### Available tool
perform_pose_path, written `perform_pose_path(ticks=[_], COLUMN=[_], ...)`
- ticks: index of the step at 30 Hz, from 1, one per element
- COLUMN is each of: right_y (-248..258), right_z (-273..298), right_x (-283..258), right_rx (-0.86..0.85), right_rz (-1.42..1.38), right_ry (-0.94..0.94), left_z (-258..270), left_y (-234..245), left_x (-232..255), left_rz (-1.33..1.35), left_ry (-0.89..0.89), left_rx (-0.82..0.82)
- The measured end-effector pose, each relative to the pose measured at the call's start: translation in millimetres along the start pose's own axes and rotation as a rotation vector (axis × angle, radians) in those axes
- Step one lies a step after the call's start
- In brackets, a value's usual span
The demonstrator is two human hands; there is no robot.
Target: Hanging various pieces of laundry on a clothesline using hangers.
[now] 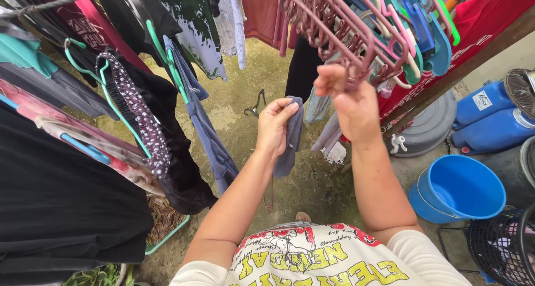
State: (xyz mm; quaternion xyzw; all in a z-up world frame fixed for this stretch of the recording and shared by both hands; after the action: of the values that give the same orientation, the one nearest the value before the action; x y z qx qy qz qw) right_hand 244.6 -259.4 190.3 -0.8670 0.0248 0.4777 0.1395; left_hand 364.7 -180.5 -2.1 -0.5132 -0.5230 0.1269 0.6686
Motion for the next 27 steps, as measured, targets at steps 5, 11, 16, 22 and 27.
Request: perform_pose_path(ticks=[5, 11, 16, 22, 27], right_y=[34.0, 63.1, 118.7, 166.8, 157.4], right_z=[-2.1, -7.3, -5.7, -7.0, -7.6], right_x=[-13.8, -8.6, 28.9, 38.9, -9.0], right_rx=[0.064, 0.034, -0.032, 0.467, 0.614], right_rz=[-0.191, -0.557, -0.758, -0.172, 0.509], right_ry=[-0.073, -0.166, -0.211, -0.139, 0.05], left_z=[-3.1, -12.1, -12.3, -10.7, -5.5], left_y=[-17.5, -13.1, -6.3, -7.4, -35.9], left_x=[-6.1, -40.2, -61.9, -81.3, -77.4], left_rz=[-0.073, 0.17, 0.244, 0.21, 0.119], left_ry=[0.017, 0.096, 0.22, 0.259, 0.234], left_rx=[-0.113, -0.13, 0.03, 0.064, -0.04])
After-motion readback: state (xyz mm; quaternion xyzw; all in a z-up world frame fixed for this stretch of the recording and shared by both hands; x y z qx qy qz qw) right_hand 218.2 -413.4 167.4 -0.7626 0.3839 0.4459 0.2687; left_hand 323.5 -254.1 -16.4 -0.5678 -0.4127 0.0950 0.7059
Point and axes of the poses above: each hand's wrist, its own z-axis away from the middle knuckle, its own y-axis out of the back of the hand, x = y × z, the point moved 10 cm from there along -z, towards the middle knuckle, and after that the axes turned 5 degrees about -y, right-handed, at the moved point
